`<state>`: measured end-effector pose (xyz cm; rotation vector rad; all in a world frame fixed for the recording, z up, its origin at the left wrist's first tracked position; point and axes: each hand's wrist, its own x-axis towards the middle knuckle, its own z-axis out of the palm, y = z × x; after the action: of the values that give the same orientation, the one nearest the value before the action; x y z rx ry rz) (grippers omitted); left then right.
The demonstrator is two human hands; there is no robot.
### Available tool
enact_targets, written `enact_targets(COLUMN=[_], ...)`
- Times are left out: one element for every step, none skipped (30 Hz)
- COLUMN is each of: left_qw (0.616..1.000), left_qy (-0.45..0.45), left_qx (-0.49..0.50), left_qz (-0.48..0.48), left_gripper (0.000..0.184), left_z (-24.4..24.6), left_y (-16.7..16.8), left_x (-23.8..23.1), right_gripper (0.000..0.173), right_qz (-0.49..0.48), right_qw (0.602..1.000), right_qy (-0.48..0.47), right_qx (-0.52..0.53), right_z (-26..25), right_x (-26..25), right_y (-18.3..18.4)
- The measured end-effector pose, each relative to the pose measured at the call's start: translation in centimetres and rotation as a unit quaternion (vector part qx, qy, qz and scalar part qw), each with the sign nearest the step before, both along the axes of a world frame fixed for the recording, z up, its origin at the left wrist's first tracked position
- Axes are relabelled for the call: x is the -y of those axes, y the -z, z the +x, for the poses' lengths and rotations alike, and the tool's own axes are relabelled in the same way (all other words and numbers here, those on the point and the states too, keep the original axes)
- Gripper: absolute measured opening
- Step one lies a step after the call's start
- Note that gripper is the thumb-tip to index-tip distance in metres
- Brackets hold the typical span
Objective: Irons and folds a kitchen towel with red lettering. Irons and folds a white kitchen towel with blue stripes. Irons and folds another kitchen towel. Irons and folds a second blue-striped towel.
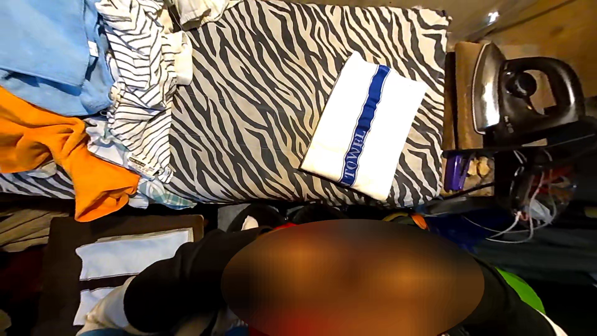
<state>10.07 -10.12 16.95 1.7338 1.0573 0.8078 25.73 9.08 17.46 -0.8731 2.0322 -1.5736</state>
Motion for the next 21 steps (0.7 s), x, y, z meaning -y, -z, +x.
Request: enact_targets(left_qw=[1.000,1.000,1.000,1.000,0.999,0.999,0.999,0.999,0.999,0.999,0.999,0.998,0.998,0.998,0.998,0.998,0.998,0.998,0.998,0.997,0.998], left_qy=[-0.003,-0.007,-0.013,-0.017,-0.019,-0.020,-0.020,-0.020,-0.023,-0.025,-0.027,-0.029,-0.031,-0.033,-0.033,-0.033,-0.033,-0.034,-0.034,-0.034,-0.033], left_qx=[-0.002,-0.003,-0.004,-0.004,-0.004,-0.005,-0.007,-0.008,-0.008,-0.009,-0.009,-0.008,-0.009,-0.012,-0.016,-0.018,-0.018,-0.019,-0.018,-0.019,-0.019], left_qz=[0.005,0.009,0.017,0.023,0.026,0.027,0.028,0.028,0.032,0.037,0.042,0.046,0.048,0.049,0.050,0.050,0.051,0.055,0.058,0.059,0.057], left_gripper=[0.026,0.027,0.028,0.028,0.028,0.027,0.027,0.027,0.027,0.027,0.027,0.027,0.028,0.029,0.030,0.030,0.030,0.030,0.029,0.029,0.029], left_z=[-0.01,0.00,0.05,0.09,0.10,0.08,0.04,0.02,0.03,0.04,0.06,0.07,0.09,0.11,0.12,0.15,0.19,0.22,0.24,0.25,0.28], left_y=[0.08,0.13,0.24,0.31,0.34,0.35,0.35,0.36,0.40,0.46,0.52,0.55,0.53,0.47,0.42,0.39,0.40,0.45,0.49,0.49,0.43], left_x=[0.03,0.05,0.10,0.12,0.12,0.11,0.10,0.10,0.12,0.13,0.14,0.16,0.17,0.17,0.17,0.17,0.17,0.16,0.15,0.15,0.14], right_gripper=[0.027,0.026,0.025,0.024,0.023,0.023,0.022,0.022,0.022,0.021,0.020,0.018,0.016,0.015,0.015,0.016,0.018,0.019,0.019,0.019,0.019], right_qz=[-0.010,-0.021,-0.031,-0.039,-0.043,-0.047,-0.052,-0.057,-0.065,-0.078,-0.094,-0.104,-0.109,-0.107,-0.105,-0.104,-0.103,-0.101,-0.101,-0.101,-0.100], right_qw=[1.000,1.000,0.999,0.999,0.999,0.999,0.998,0.998,0.997,0.996,0.995,0.993,0.991,0.990,0.989,0.988,0.988,0.988,0.988,0.988,0.988], right_qy=[0.002,0.003,0.006,0.010,0.013,0.017,0.021,0.023,0.025,0.029,0.035,0.041,0.051,0.060,0.068,0.072,0.075,0.075,0.074,0.073,0.073], right_qx=[0.008,0.014,0.018,0.019,0.019,0.019,0.017,0.016,0.018,0.021,0.027,0.037,0.050,0.063,0.074,0.083,0.090,0.093,0.094,0.094,0.094], right_z=[0.02,0.04,0.07,0.12,0.15,0.20,0.25,0.30,0.33,0.34,0.38,0.45,0.57,0.69,0.78,0.84,0.88,0.90,0.90,0.89,0.89], right_x=[-0.02,-0.03,-0.05,-0.06,-0.11,-0.14,-0.17,-0.20,-0.23,-0.24,-0.21,-0.19,-0.15,-0.14,-0.15,-0.17,-0.18,-0.21,-0.23,-0.26,-0.30], right_y=[0.11,0.22,0.32,0.41,0.45,0.47,0.51,0.54,0.57,0.60,0.63,0.62,0.56,0.48,0.40,0.35,0.34,0.32,0.32,0.34,0.34])
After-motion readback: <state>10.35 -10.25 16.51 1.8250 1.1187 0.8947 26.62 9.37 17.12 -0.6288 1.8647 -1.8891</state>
